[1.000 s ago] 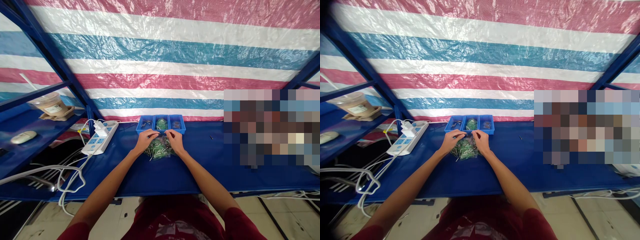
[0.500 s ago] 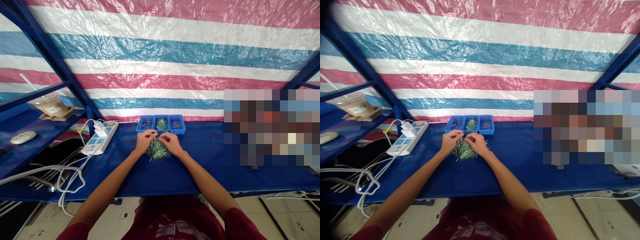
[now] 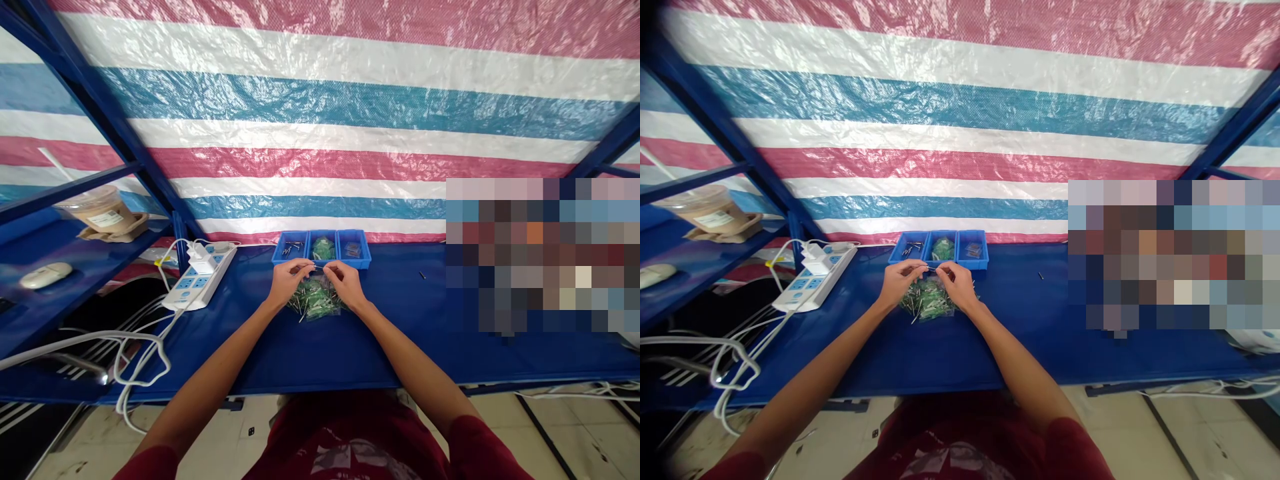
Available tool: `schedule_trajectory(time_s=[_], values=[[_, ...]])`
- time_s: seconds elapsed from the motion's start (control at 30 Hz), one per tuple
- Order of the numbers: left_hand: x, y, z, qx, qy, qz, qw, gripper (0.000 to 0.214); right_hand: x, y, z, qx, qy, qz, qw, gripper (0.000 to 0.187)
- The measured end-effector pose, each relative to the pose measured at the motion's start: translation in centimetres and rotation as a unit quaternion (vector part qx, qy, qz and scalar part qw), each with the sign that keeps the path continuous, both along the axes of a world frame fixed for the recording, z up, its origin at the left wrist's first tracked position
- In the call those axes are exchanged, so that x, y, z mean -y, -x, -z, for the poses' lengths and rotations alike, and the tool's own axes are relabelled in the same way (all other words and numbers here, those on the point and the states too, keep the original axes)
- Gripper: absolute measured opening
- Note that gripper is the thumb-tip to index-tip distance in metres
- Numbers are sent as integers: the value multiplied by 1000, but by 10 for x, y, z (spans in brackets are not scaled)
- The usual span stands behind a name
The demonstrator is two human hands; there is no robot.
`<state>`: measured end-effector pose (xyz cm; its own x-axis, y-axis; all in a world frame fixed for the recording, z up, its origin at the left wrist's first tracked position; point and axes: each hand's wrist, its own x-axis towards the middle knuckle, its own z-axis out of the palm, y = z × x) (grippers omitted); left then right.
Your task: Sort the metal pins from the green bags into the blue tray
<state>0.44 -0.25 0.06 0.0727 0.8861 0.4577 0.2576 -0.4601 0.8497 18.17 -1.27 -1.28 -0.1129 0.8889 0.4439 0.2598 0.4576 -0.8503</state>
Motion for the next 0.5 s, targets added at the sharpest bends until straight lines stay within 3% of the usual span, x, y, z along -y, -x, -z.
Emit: schedule_trajectory(time_s=[0.17,0.5], values=[[1,0,-1,12,15,0,1000,25,1,1,-2,4,-27,1,1000,29],[-3,-3,-2,81,39,19,996,27,1,5,6,-25,-17,1,1000,32]])
